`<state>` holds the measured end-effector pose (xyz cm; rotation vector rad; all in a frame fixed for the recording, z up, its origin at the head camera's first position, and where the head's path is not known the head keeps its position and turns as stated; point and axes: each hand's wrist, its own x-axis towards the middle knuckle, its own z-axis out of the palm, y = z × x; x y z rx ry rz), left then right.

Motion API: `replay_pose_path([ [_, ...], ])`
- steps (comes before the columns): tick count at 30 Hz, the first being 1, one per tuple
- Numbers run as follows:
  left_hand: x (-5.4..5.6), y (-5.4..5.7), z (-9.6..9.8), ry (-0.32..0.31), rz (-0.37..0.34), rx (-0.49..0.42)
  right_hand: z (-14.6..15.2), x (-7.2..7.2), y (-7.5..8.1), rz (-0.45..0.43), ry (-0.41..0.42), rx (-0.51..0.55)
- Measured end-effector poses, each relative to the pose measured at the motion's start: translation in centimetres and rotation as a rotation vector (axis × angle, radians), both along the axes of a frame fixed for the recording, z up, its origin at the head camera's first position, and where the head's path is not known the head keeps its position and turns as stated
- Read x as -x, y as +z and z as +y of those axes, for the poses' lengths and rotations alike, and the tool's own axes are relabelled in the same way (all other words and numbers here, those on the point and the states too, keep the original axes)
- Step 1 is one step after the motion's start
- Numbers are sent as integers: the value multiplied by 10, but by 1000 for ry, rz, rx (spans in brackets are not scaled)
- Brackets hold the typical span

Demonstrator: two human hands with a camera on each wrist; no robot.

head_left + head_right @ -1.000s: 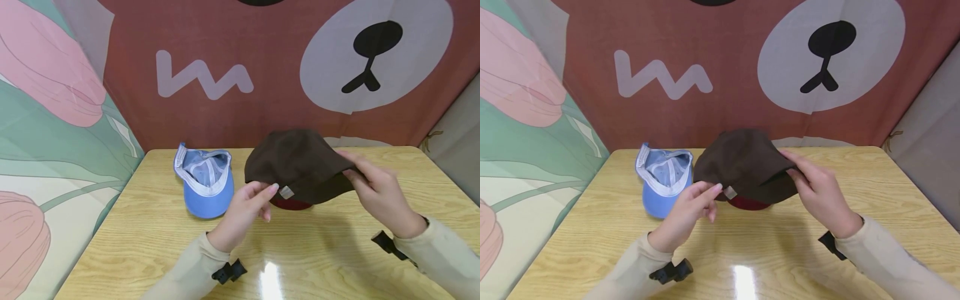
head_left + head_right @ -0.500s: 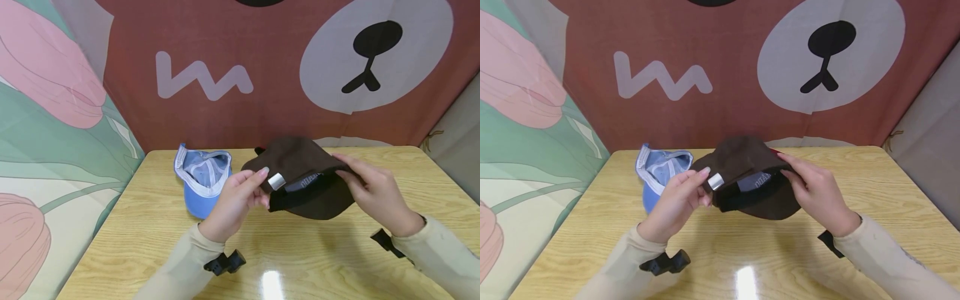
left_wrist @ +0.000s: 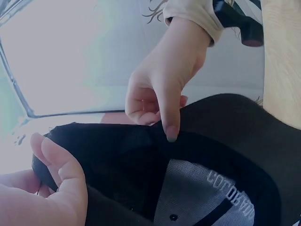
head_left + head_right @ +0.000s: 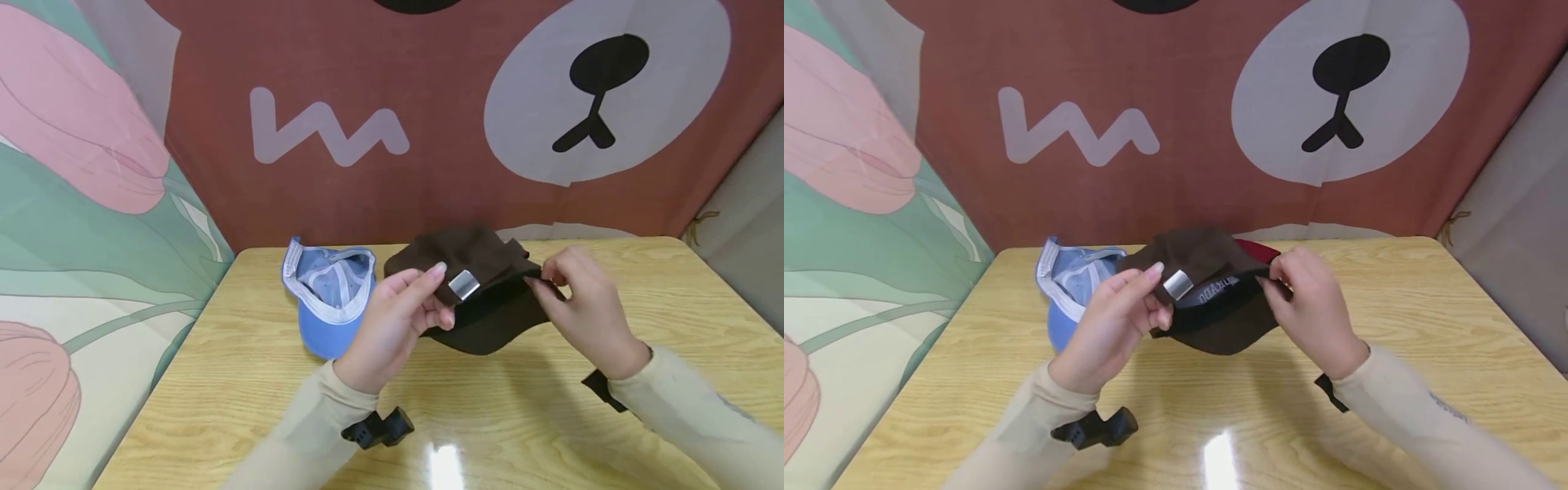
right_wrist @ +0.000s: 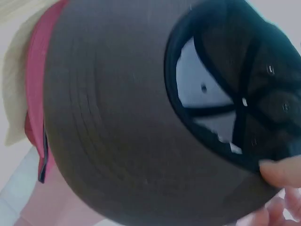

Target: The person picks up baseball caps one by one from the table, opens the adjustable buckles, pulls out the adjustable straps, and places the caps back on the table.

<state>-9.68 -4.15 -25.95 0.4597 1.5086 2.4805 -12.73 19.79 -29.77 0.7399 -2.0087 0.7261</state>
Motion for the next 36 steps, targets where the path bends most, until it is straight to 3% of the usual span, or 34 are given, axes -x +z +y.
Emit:
replay_pose_path([
  [4, -4, 1, -1, -22, 18, 25, -9, 4, -3, 107, -18, -5],
  [7, -6, 0, -2, -29, 20, 35, -14, 0, -3, 39, -5, 26],
  [10, -6, -1, -2, -27, 17, 44, -21, -7, -3, -248, 137, 150],
  [14, -6, -1, -3, -40, 7, 59, -27, -13, 1, -668, 483, 409],
  [17, -7, 0, -4, -66, 1, 87, -30, -12, 5, -866, 757, 539],
  [20, -7, -2, -4, -90, -10, 132, -35, -11, 8, -992, 917, 624],
  [23, -8, -6, -3, -102, -25, 175, -37, -13, 11, -1033, 980, 715],
  [30, -9, -13, -1, -72, -38, 251, -33, -13, 19, -912, 1111, 817],
  [34, -8, -19, -2, -37, -28, 304, -31, -15, 22, -868, 1061, 811],
  [36, -7, -21, -3, 13, 23, 353, -31, -17, 23, -861, 998, 808],
])
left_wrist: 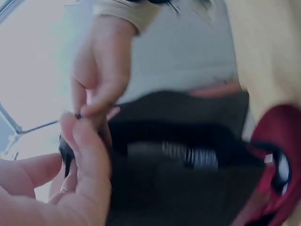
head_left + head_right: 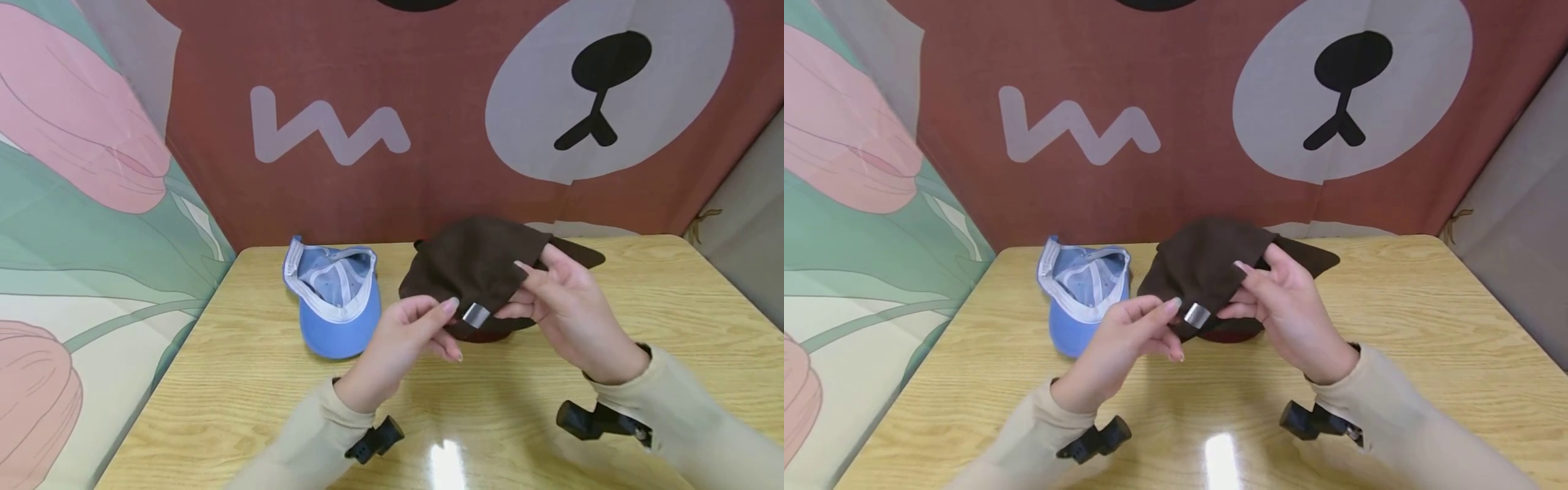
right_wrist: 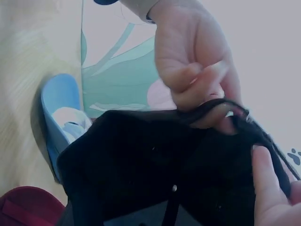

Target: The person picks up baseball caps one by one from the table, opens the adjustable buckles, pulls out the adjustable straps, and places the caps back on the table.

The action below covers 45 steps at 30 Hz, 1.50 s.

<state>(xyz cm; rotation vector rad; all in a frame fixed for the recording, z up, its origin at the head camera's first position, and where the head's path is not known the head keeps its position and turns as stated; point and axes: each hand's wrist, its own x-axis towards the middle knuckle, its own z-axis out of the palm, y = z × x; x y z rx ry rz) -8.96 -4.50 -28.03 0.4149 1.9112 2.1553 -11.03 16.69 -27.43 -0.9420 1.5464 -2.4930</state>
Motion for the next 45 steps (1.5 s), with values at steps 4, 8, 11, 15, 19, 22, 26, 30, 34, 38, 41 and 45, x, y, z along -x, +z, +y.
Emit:
replay_pose_path([
  [4, 0, -2, -3, 129, 231, 142, 1, -4, 3, -29, -65, -38],
  [8, -1, -5, -6, 267, 564, 286, 1, -6, 4, -57, -78, -68],
  [11, 0, -8, -7, 366, 849, 390, 0, -7, 4, -80, -88, -88],
  [15, 2, -7, -7, 417, 1152, 513, -1, -6, 2, -99, -68, -73],
  [19, 2, -5, -5, 368, 1249, 584, -3, -5, 1, -107, -28, -45],
  [22, 2, -6, -4, 343, 1245, 600, -3, -5, 0, -119, -15, -54],
  [26, 2, -6, -4, 332, 1236, 615, -4, -6, -1, -134, 23, -48],
  [30, 2, -6, -5, 324, 1245, 630, -6, -7, -4, -124, 50, -24],
  [34, 2, -6, -5, 322, 1267, 624, -9, -9, -5, -131, 35, -15],
  [38, 2, -6, -5, 315, 1287, 623, -10, -10, -4, -177, 12, -23],
  [41, 2, -5, -5, 296, 1277, 647, -11, -11, -3, -210, 6, -35],
  [45, 1, -2, -5, 258, 1244, 699, -12, -12, -4, -250, 4, -52],
])
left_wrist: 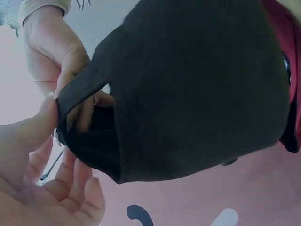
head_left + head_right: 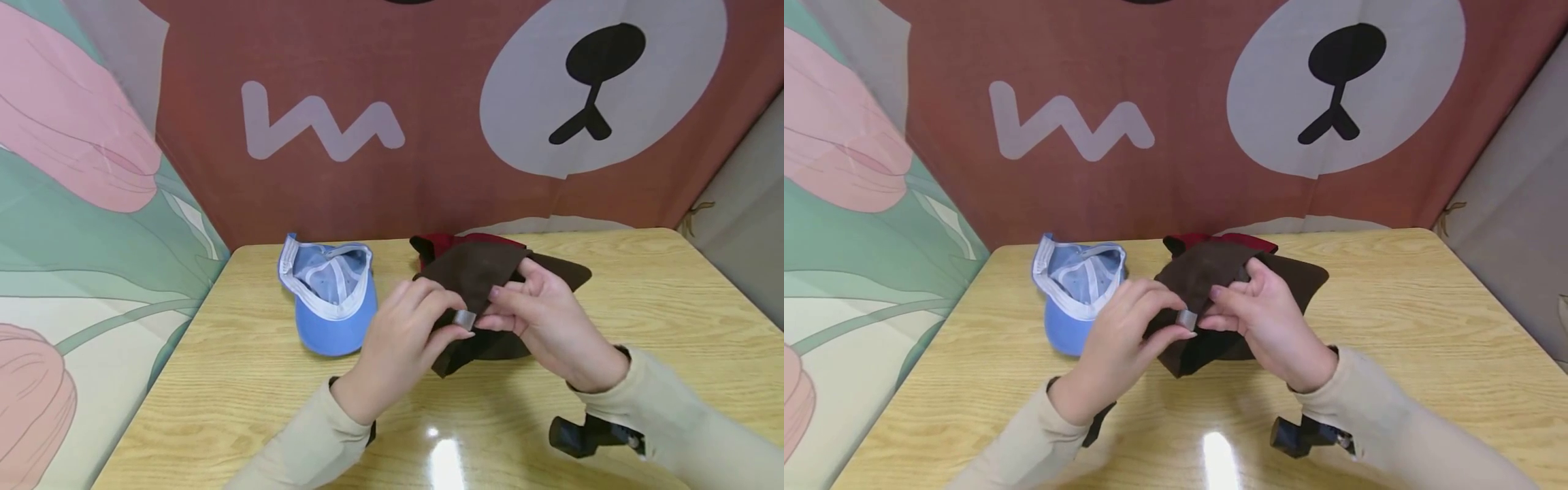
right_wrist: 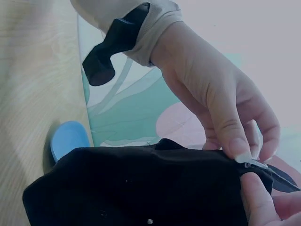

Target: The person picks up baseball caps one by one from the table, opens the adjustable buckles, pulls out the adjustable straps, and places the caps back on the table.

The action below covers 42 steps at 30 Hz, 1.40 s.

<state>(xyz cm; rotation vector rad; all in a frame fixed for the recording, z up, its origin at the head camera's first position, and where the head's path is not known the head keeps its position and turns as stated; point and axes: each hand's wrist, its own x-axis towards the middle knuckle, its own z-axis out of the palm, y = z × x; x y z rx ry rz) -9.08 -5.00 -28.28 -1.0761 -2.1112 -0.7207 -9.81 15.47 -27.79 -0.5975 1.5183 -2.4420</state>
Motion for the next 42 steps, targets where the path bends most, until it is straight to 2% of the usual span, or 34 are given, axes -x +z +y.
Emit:
replay_pose_path([
  [6, 0, 1, 0, 1, -56, 41, -1, 0, -2, -40, 9, -12],
  [10, 0, 0, 1, -14, -54, 42, -1, 2, -4, -58, -3, -18],
  [15, -1, -1, 0, -24, -61, -4, 0, 4, -3, -63, 3, 4],
  [19, -5, -2, 0, 37, -75, -122, 0, 5, -1, -61, 2, 23],
  [22, -8, -3, 0, 116, -44, -190, 0, 5, 0, -65, 3, 27],
  [25, -12, -5, 0, 181, -28, -193, -1, 5, 2, -78, -5, 24],
  [28, -16, -4, 1, 222, -66, -154, -3, 5, 4, -86, -23, 25],
  [31, -19, -3, 3, 243, -130, -136, -5, 6, 6, -82, -44, 33],
  [33, -19, -2, 4, 227, -190, -156, -6, 6, 7, -75, -49, 34],
  [35, -18, 1, 5, 191, -285, -217, -6, 6, 9, -65, -56, 17],
  [37, -17, 3, 6, 146, -410, -324, -6, 5, 11, -56, -60, -21],
  [42, -13, 12, 6, 15, -749, -675, -10, 3, 15, -56, -90, -140],
])
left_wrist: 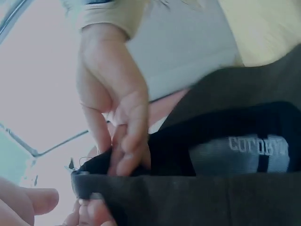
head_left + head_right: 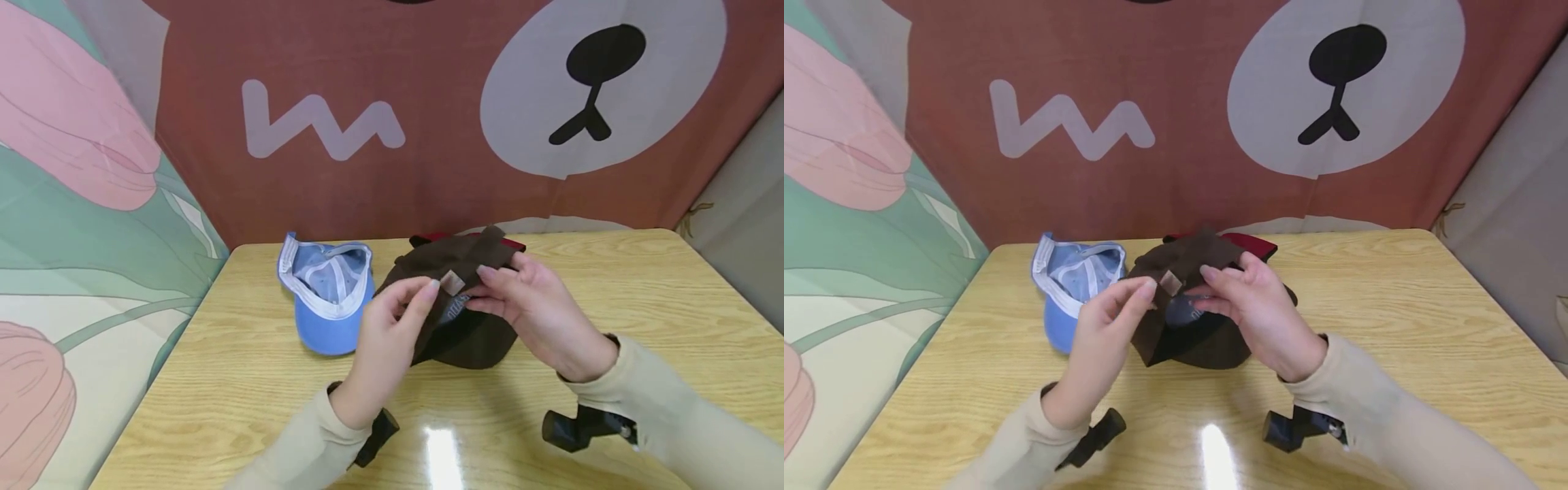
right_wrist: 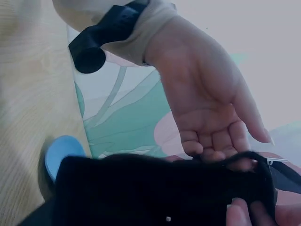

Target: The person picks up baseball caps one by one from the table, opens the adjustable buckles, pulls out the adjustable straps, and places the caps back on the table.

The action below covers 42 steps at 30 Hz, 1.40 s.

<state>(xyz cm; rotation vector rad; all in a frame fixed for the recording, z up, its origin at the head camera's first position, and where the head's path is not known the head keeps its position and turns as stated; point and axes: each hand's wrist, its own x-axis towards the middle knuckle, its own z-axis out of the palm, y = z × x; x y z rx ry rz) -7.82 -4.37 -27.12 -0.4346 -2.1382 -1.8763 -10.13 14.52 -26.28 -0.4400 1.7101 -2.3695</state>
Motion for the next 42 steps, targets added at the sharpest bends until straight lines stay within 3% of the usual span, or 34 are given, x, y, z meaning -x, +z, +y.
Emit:
replay_pose_path([
  [3, 5, 6, -1, -32, -136, -137, -2, 0, 1, -13, -21, -48],
  [6, 9, 10, -2, -26, -236, -181, -4, -1, 1, -15, -39, -90],
  [10, 13, 11, -3, -20, -307, -230, -5, -1, 1, 4, -41, -129],
  [19, 18, 11, -1, -24, -309, -377, -2, -1, 1, 122, -68, -287],
  [24, 21, 11, -1, -13, -307, -428, -1, 1, 1, 231, -151, -418],
  [29, 22, 13, -2, -15, -291, -436, -5, 1, -1, 465, -324, -582],
  [34, 22, 16, -1, -36, -276, -437, -10, 6, -4, 827, -484, -656],
  [39, 19, 17, 1, -62, -275, -436, -12, 12, -3, 1159, -533, -729],
  [42, 18, 17, 2, -79, -278, -433, -13, 12, -2, 1272, -545, -762],
])
